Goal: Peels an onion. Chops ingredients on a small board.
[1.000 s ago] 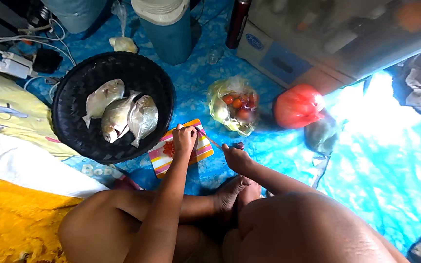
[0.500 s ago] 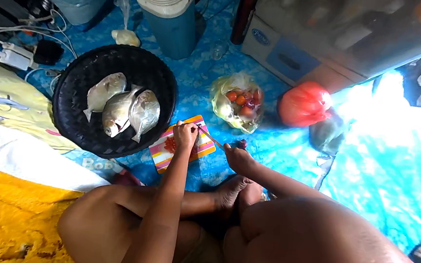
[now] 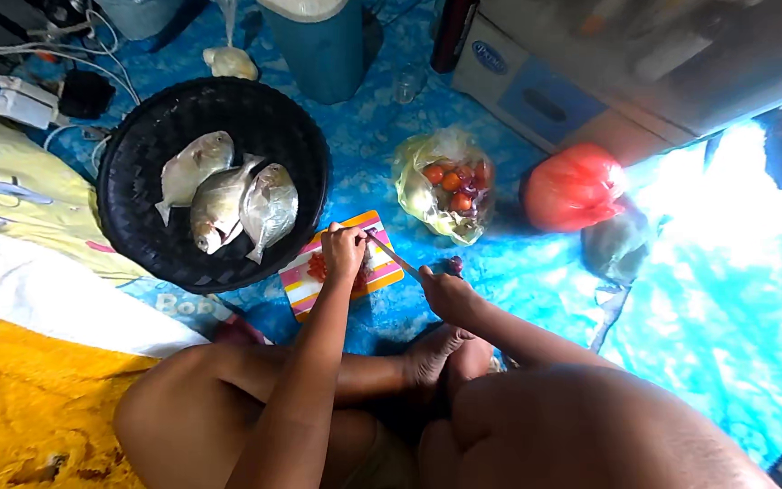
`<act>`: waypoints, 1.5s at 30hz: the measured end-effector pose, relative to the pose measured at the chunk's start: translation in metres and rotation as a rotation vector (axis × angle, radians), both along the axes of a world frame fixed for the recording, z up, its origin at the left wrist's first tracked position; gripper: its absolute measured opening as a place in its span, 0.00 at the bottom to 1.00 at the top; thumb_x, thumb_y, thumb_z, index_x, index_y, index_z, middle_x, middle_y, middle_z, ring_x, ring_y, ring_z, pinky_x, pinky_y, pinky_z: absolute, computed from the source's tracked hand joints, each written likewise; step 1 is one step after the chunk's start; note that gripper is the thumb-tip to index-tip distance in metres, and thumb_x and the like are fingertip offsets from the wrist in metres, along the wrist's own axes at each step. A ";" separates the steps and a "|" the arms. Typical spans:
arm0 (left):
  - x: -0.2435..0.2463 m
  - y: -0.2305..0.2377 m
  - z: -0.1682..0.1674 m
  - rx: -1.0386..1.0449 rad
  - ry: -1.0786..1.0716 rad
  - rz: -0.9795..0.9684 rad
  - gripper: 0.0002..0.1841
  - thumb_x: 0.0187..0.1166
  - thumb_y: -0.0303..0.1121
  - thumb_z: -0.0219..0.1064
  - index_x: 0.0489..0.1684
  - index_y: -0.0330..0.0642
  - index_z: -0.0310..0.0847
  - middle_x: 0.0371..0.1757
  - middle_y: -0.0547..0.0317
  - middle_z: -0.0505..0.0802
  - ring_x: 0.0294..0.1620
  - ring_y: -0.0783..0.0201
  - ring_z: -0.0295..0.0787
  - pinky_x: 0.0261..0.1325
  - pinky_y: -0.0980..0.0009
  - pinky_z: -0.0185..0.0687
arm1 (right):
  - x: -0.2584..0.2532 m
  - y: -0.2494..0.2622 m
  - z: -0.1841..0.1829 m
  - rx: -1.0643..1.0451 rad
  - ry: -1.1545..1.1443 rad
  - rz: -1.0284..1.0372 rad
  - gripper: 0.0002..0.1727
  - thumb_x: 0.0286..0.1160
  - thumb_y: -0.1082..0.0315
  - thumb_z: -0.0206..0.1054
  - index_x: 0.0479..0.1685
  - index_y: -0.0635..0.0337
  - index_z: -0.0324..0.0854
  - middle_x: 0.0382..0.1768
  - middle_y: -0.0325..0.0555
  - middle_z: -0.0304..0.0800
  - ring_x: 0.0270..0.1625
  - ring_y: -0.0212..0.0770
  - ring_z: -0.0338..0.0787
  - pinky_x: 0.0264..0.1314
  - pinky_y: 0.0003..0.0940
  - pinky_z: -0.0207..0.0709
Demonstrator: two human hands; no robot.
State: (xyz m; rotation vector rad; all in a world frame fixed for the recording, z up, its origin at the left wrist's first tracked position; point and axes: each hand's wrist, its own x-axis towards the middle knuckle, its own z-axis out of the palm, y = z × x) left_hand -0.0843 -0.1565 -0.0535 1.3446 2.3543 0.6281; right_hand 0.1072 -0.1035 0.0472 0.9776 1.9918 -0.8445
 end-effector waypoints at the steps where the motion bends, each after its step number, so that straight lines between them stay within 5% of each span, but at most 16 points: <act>1: 0.000 0.000 0.000 0.008 0.000 0.000 0.05 0.74 0.24 0.73 0.40 0.38 0.95 0.47 0.42 0.96 0.60 0.38 0.88 0.68 0.40 0.73 | -0.002 0.000 -0.002 -0.007 -0.005 0.002 0.21 0.96 0.68 0.41 0.82 0.63 0.61 0.63 0.71 0.84 0.69 0.70 0.85 0.66 0.65 0.78; 13: 0.006 0.003 0.006 -0.103 0.046 0.013 0.04 0.75 0.29 0.74 0.39 0.42 0.95 0.47 0.47 0.96 0.62 0.41 0.86 0.70 0.42 0.70 | 0.010 0.012 -0.043 -0.092 0.165 -0.034 0.22 0.98 0.62 0.41 0.80 0.66 0.61 0.59 0.72 0.84 0.63 0.69 0.88 0.65 0.63 0.79; 23: 0.010 0.006 0.010 -0.136 0.048 0.055 0.05 0.76 0.30 0.74 0.40 0.42 0.94 0.46 0.45 0.96 0.61 0.40 0.87 0.69 0.41 0.71 | 0.010 0.004 -0.016 -0.021 0.064 0.000 0.23 0.98 0.63 0.39 0.82 0.65 0.60 0.62 0.72 0.84 0.69 0.70 0.86 0.69 0.64 0.77; 32: 0.000 0.000 0.028 -0.258 -0.016 0.058 0.20 0.68 0.33 0.81 0.59 0.42 0.88 0.59 0.41 0.93 0.70 0.35 0.81 0.70 0.35 0.70 | 0.013 0.018 -0.015 0.081 0.063 -0.080 0.20 0.96 0.65 0.44 0.77 0.63 0.68 0.61 0.70 0.86 0.69 0.69 0.86 0.65 0.65 0.79; 39: -0.004 -0.008 0.028 -0.340 0.021 0.013 0.15 0.76 0.36 0.75 0.58 0.44 0.92 0.65 0.44 0.91 0.74 0.38 0.79 0.72 0.36 0.68 | 0.009 0.009 -0.018 0.074 0.061 -0.043 0.20 0.97 0.65 0.43 0.78 0.62 0.67 0.59 0.69 0.87 0.67 0.68 0.88 0.65 0.64 0.79; 45: -0.012 -0.006 0.036 -0.360 -0.052 0.053 0.15 0.77 0.39 0.75 0.56 0.43 0.90 0.56 0.42 0.94 0.66 0.37 0.85 0.69 0.34 0.72 | 0.007 0.006 -0.018 0.073 0.023 -0.011 0.21 0.97 0.65 0.41 0.81 0.61 0.64 0.62 0.70 0.86 0.69 0.70 0.86 0.67 0.65 0.78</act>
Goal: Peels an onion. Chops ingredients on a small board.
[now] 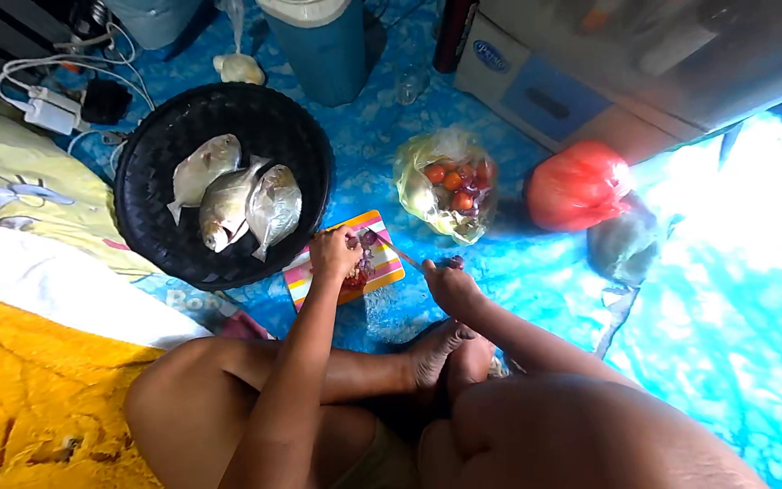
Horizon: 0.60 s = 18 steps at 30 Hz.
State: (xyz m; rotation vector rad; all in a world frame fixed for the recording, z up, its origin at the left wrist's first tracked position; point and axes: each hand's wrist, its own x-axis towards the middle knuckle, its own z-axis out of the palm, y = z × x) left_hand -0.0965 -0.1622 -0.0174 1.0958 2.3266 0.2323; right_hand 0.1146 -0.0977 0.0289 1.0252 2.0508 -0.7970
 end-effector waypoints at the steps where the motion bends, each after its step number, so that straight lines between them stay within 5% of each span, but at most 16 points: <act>1: -0.005 -0.003 0.000 0.043 -0.026 0.037 0.15 0.77 0.39 0.74 0.56 0.41 0.89 0.55 0.41 0.94 0.63 0.37 0.87 0.66 0.33 0.74 | -0.001 -0.003 0.000 -0.015 0.008 0.014 0.22 0.97 0.66 0.40 0.82 0.61 0.64 0.62 0.70 0.86 0.69 0.70 0.86 0.66 0.66 0.78; 6: -0.033 -0.014 0.001 0.270 -0.102 0.179 0.18 0.82 0.38 0.67 0.65 0.41 0.87 0.58 0.43 0.94 0.62 0.42 0.90 0.67 0.38 0.78 | -0.005 -0.016 0.004 -0.041 0.001 0.069 0.21 0.96 0.69 0.39 0.82 0.61 0.62 0.59 0.72 0.86 0.66 0.72 0.87 0.63 0.67 0.79; 11: -0.044 -0.020 0.002 0.490 -0.224 0.285 0.16 0.81 0.32 0.70 0.61 0.32 0.86 0.53 0.43 0.94 0.55 0.54 0.92 0.65 0.54 0.84 | -0.007 -0.019 0.015 -0.041 0.012 0.114 0.21 0.97 0.67 0.39 0.82 0.60 0.63 0.59 0.72 0.86 0.65 0.73 0.87 0.62 0.68 0.78; 18: -0.042 -0.024 0.003 0.445 -0.264 0.304 0.17 0.75 0.30 0.76 0.58 0.31 0.85 0.51 0.41 0.95 0.53 0.51 0.93 0.64 0.51 0.84 | -0.004 -0.016 0.015 0.011 -0.021 0.067 0.21 0.96 0.69 0.40 0.82 0.61 0.63 0.59 0.72 0.87 0.66 0.73 0.87 0.61 0.67 0.79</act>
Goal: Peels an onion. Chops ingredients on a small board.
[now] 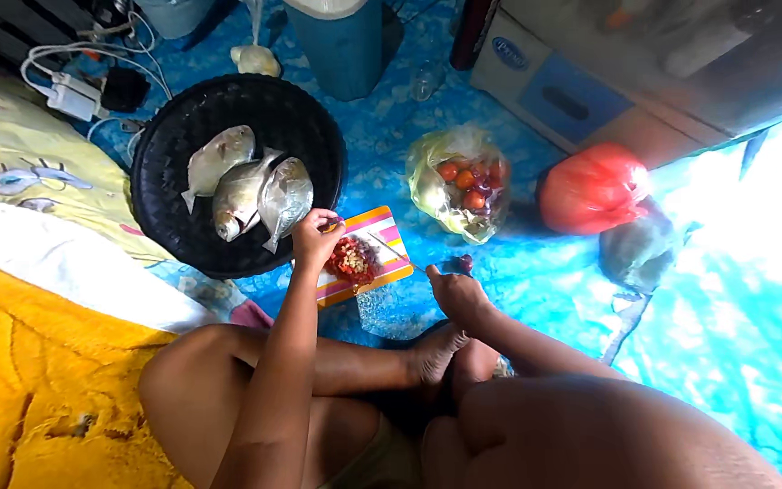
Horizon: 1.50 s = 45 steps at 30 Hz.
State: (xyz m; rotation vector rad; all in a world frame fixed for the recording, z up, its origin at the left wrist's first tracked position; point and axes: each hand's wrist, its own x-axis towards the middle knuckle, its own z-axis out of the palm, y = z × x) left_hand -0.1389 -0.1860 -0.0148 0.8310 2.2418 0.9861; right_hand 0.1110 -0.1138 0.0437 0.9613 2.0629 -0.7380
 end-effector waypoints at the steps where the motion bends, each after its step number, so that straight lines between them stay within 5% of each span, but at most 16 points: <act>1: 0.002 0.002 -0.001 -0.006 0.008 -0.006 0.17 0.74 0.30 0.77 0.57 0.31 0.85 0.51 0.41 0.94 0.53 0.50 0.93 0.63 0.50 0.84 | 0.001 -0.001 -0.002 -0.005 -0.005 -0.002 0.21 0.95 0.70 0.41 0.82 0.61 0.63 0.59 0.72 0.87 0.65 0.73 0.87 0.61 0.67 0.79; 14: 0.061 0.035 -0.027 -0.154 0.388 -0.250 0.13 0.69 0.35 0.82 0.43 0.37 0.90 0.47 0.42 0.95 0.61 0.35 0.87 0.64 0.37 0.76 | 0.032 0.022 0.005 -0.070 0.066 -0.116 0.23 0.97 0.60 0.41 0.82 0.61 0.65 0.60 0.71 0.86 0.66 0.70 0.87 0.66 0.66 0.78; 18: 0.064 0.029 -0.020 -0.207 0.365 -0.272 0.18 0.66 0.36 0.84 0.48 0.37 0.90 0.50 0.39 0.94 0.64 0.33 0.84 0.67 0.36 0.74 | 0.026 0.020 -0.002 -0.104 0.083 -0.125 0.23 0.98 0.61 0.41 0.80 0.64 0.65 0.61 0.71 0.85 0.68 0.69 0.86 0.69 0.63 0.77; 21: 0.057 0.028 -0.023 -0.154 0.352 -0.335 0.15 0.75 0.29 0.76 0.58 0.41 0.91 0.59 0.43 0.94 0.70 0.36 0.82 0.72 0.37 0.71 | 0.017 0.016 -0.003 -0.110 0.065 -0.129 0.23 0.98 0.61 0.40 0.81 0.65 0.64 0.61 0.71 0.85 0.68 0.68 0.86 0.69 0.63 0.77; 24: 0.054 0.031 -0.030 -0.125 0.372 -0.378 0.09 0.80 0.28 0.70 0.52 0.43 0.94 0.57 0.47 0.96 0.68 0.39 0.84 0.72 0.39 0.71 | 0.011 0.014 -0.001 -0.109 0.068 -0.120 0.23 0.97 0.63 0.40 0.81 0.65 0.63 0.61 0.71 0.85 0.68 0.68 0.86 0.68 0.62 0.78; 33: 0.059 0.031 -0.032 -0.117 0.415 -0.308 0.06 0.78 0.28 0.72 0.43 0.43 0.97 0.52 0.48 0.97 0.64 0.40 0.87 0.67 0.40 0.73 | 0.006 0.013 0.007 -0.122 0.051 -0.104 0.23 0.98 0.63 0.39 0.80 0.65 0.64 0.61 0.69 0.85 0.68 0.67 0.87 0.68 0.61 0.78; 45: 0.058 0.030 -0.036 -0.138 0.347 -0.256 0.07 0.78 0.31 0.73 0.44 0.43 0.97 0.52 0.48 0.97 0.65 0.41 0.87 0.71 0.41 0.72 | -0.005 0.011 -0.009 -0.161 0.062 -0.097 0.22 0.97 0.64 0.40 0.81 0.66 0.61 0.64 0.70 0.83 0.70 0.67 0.86 0.70 0.61 0.77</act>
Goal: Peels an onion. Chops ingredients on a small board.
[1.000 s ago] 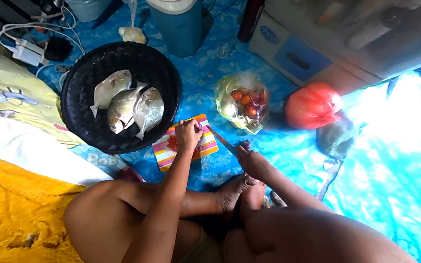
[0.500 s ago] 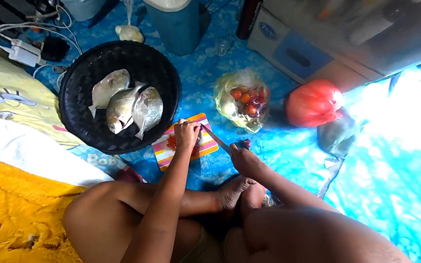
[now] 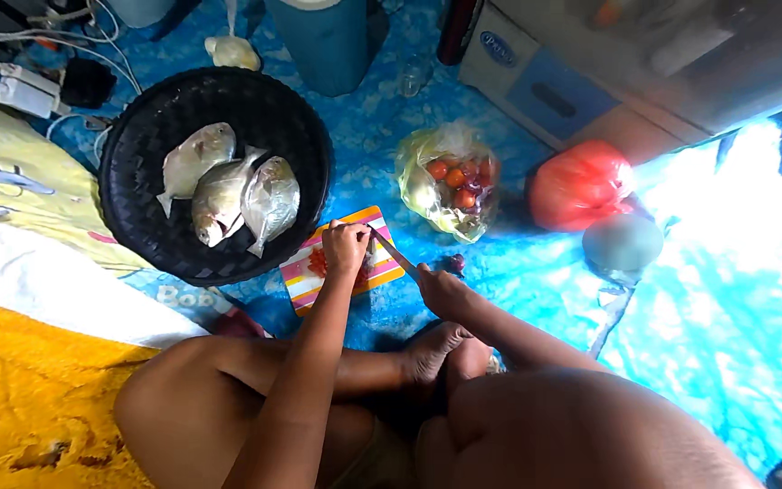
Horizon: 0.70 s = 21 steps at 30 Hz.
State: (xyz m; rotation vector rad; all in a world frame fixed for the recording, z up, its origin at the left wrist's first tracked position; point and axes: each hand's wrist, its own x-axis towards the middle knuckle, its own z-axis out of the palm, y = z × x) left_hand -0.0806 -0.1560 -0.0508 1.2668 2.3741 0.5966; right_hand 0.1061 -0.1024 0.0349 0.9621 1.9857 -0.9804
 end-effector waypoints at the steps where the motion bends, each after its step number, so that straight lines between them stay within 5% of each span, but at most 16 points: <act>1: 0.000 0.000 0.002 -0.010 0.000 0.001 0.07 0.79 0.31 0.73 0.44 0.43 0.97 0.53 0.48 0.97 0.65 0.41 0.87 0.71 0.40 0.72 | 0.001 -0.001 0.002 0.012 0.005 -0.007 0.22 0.97 0.64 0.40 0.81 0.66 0.62 0.63 0.70 0.84 0.69 0.67 0.86 0.69 0.61 0.77; 21: -0.003 -0.003 -0.004 0.042 -0.044 0.038 0.07 0.77 0.31 0.74 0.44 0.43 0.97 0.52 0.46 0.97 0.64 0.41 0.88 0.71 0.41 0.73 | -0.005 -0.008 0.010 0.017 -0.041 -0.010 0.22 0.97 0.66 0.39 0.83 0.65 0.59 0.64 0.71 0.83 0.70 0.68 0.85 0.69 0.61 0.78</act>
